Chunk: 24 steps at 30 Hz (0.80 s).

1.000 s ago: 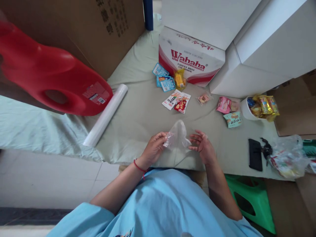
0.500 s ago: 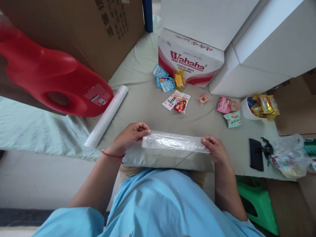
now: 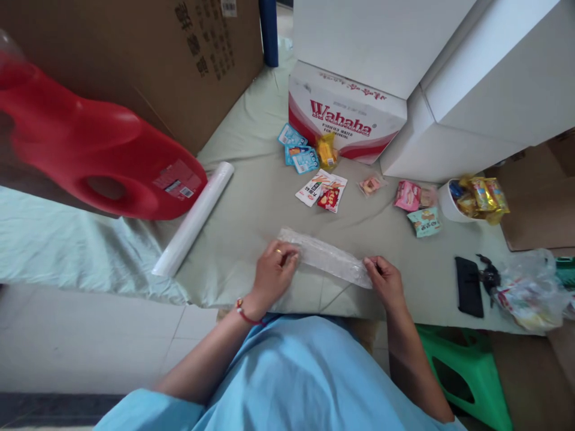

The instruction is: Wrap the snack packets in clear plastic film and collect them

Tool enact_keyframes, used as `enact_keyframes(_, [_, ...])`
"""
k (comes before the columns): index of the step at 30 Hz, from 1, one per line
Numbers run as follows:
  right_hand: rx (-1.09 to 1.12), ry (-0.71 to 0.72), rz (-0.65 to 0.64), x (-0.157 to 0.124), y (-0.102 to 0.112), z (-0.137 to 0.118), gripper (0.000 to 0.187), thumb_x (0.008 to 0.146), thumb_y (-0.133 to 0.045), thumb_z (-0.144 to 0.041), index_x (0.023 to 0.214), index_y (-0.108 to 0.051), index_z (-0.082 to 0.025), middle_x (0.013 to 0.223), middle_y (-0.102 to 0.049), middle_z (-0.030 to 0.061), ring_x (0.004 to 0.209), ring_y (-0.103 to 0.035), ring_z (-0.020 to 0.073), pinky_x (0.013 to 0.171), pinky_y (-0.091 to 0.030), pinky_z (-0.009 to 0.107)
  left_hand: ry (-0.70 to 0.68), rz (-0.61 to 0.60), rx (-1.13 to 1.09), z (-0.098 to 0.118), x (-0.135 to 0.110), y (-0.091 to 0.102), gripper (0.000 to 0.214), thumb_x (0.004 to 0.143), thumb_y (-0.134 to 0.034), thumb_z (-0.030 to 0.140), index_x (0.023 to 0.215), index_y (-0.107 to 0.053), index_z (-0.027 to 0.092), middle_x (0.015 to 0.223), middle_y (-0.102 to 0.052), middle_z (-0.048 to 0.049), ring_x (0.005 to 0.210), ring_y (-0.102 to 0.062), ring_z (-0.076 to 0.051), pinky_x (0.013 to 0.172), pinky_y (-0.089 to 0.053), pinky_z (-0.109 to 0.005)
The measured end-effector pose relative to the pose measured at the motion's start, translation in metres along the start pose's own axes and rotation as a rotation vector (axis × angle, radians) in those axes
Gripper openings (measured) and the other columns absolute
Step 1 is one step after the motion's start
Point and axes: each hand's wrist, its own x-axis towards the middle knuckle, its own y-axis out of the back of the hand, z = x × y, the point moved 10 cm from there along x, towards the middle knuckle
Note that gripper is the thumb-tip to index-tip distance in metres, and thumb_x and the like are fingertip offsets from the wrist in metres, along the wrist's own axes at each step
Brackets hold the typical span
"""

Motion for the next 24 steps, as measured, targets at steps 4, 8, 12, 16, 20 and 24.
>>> enact_keyframes(4, [-0.011, 0.14, -0.023, -0.003, 0.0, -0.023, 0.033, 0.095, -0.067, -0.052, 0.083, -0.078, -0.024, 0.078, -0.067, 0.0045, 0.073, -0.06, 0.0192, 0.066, -0.046, 0.032, 0.196, -0.255, -0.319, -0.003, -0.017, -0.063, 0.017, 0.086, -0.067, 0.036, 0.084, -0.069, 0.02, 0.074, -0.061, 0.0005, 0.068, -0.056, -0.015, 0.065, -0.046, -0.028])
enact_keyframes(8, [-0.009, 0.234, -0.078, -0.014, -0.001, -0.046, 0.023, 0.097, -0.069, -0.046, 0.092, -0.083, -0.028, 0.087, -0.072, 0.0062, 0.078, -0.065, 0.0207, 0.07, -0.052, 0.034, 0.617, -0.496, -0.7, -0.01, -0.042, -0.128, 0.041, 0.083, -0.072, 0.059, 0.08, -0.065, 0.019, 0.063, -0.053, 0.0045, 0.048, -0.041, -0.009, 0.047, -0.031, -0.024])
enact_keyframes(12, [-0.033, 0.288, -0.137, -0.027, -0.005, -0.057, 0.02, 0.096, -0.07, -0.042, 0.097, -0.085, -0.03, 0.089, -0.072, 0.0072, 0.08, -0.068, 0.0212, 0.07, -0.054, 0.034, 0.68, -0.507, -0.741, -0.007, -0.044, -0.149, 0.048, 0.082, -0.07, 0.067, 0.08, -0.065, 0.02, 0.065, -0.056, 0.0025, 0.047, -0.039, -0.008, 0.044, -0.026, -0.024])
enact_keyframes(16, [-0.03, 0.323, -0.206, -0.035, -0.011, -0.061, 0.017, 0.096, -0.071, -0.04, 0.099, -0.086, -0.031, 0.09, -0.073, 0.0076, 0.08, -0.068, 0.0217, 0.071, -0.055, 0.035, 0.666, -0.478, -0.748, -0.009, -0.04, -0.153, 0.038, 0.076, -0.076, 0.055, 0.074, -0.06, 0.021, 0.063, -0.053, 0.0043, 0.049, -0.038, -0.008, 0.047, -0.027, -0.024])
enact_keyframes(20, [0.028, 0.262, -0.294, -0.035, -0.019, -0.057, 0.022, 0.097, -0.069, -0.044, 0.093, -0.084, -0.029, 0.085, -0.073, 0.0071, 0.078, -0.068, 0.0221, 0.071, -0.054, 0.035, 0.643, -0.49, -0.737, -0.01, -0.04, -0.151, 0.032, 0.077, -0.07, 0.052, 0.078, -0.062, 0.021, 0.069, -0.061, 0.0017, 0.05, -0.039, -0.009, 0.049, -0.028, -0.025])
enact_keyframes(24, [0.118, 0.173, -0.406, -0.033, -0.031, -0.046, 0.039, 0.097, -0.064, -0.058, 0.086, -0.082, -0.026, 0.079, -0.071, 0.0059, 0.074, -0.064, 0.0215, 0.071, -0.051, 0.035, 0.612, -0.498, -0.708, -0.009, -0.04, -0.148, 0.027, 0.079, -0.066, 0.048, 0.077, -0.064, 0.021, 0.068, -0.063, 0.0015, 0.05, -0.04, -0.01, 0.05, -0.031, -0.026])
